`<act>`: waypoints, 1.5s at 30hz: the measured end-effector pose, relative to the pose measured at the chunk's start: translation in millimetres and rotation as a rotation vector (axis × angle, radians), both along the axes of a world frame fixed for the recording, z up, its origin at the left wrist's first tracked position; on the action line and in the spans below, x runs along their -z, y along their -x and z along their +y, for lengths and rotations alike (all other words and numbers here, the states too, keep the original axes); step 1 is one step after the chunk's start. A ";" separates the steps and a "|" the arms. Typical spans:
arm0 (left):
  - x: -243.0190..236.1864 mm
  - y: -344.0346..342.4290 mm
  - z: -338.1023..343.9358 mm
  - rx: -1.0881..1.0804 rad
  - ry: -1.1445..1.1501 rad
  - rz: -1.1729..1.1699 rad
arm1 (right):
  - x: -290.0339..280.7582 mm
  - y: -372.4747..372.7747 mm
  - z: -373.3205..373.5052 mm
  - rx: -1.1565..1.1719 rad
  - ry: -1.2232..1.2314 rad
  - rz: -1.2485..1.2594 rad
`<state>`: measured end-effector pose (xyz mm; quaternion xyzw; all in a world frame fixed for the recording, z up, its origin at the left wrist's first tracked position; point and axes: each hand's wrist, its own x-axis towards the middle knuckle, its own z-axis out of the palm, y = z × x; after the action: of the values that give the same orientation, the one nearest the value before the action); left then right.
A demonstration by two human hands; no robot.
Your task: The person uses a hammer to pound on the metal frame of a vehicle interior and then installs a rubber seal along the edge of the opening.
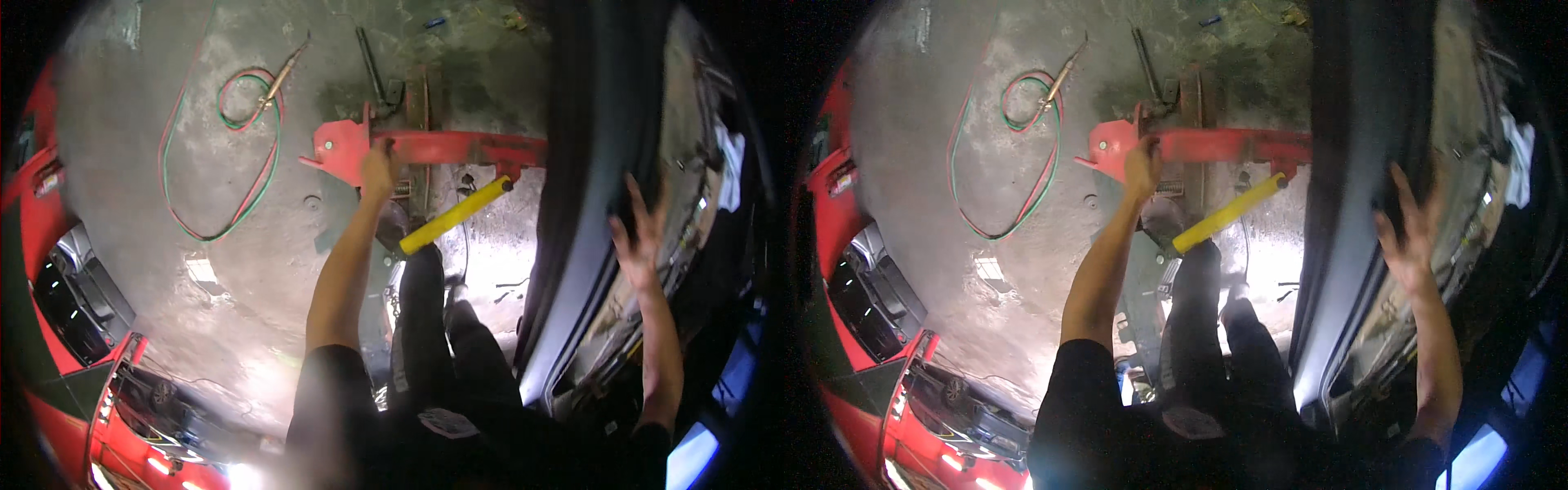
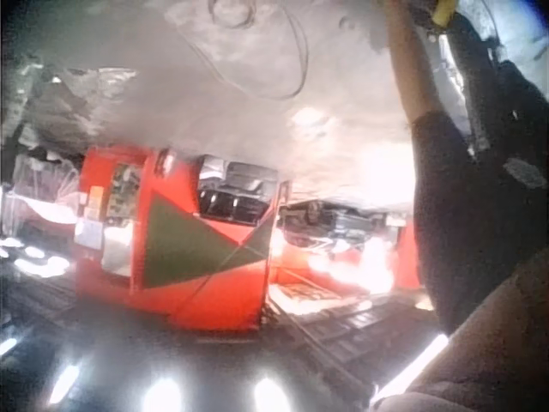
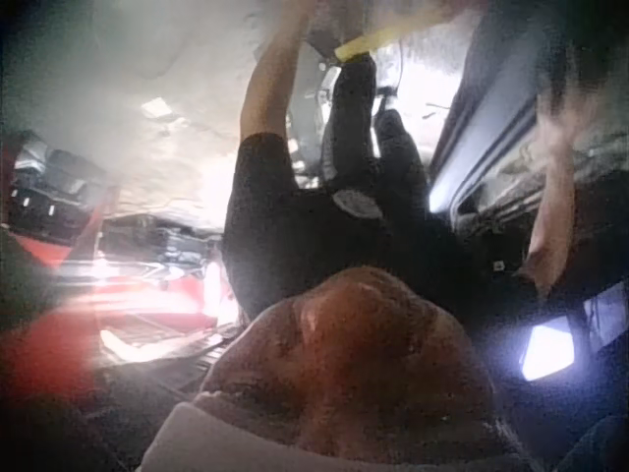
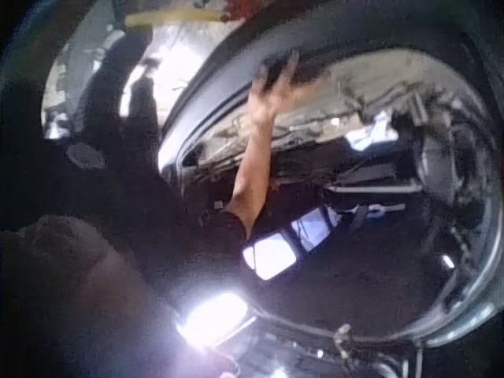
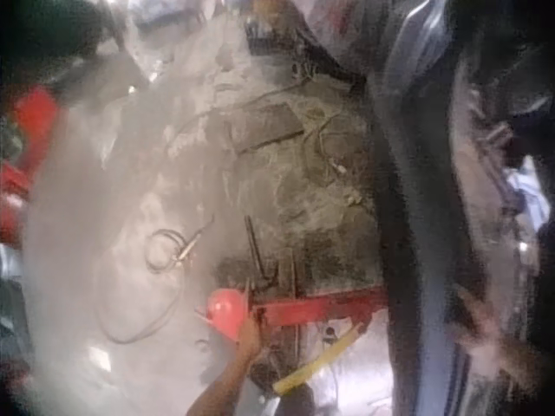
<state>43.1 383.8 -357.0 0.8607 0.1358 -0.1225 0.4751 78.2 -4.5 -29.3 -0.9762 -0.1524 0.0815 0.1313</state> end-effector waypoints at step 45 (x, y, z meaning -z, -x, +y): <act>166.0 -209.7 -19.3 -0.489 0.549 0.133 | 19.6 -1.8 -17.6 0.071 0.178 0.033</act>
<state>252.8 364.5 -523.0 0.6337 0.3299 -0.0930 0.6935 80.0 -22.2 -48.9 -0.9873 -0.1077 0.1059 0.0494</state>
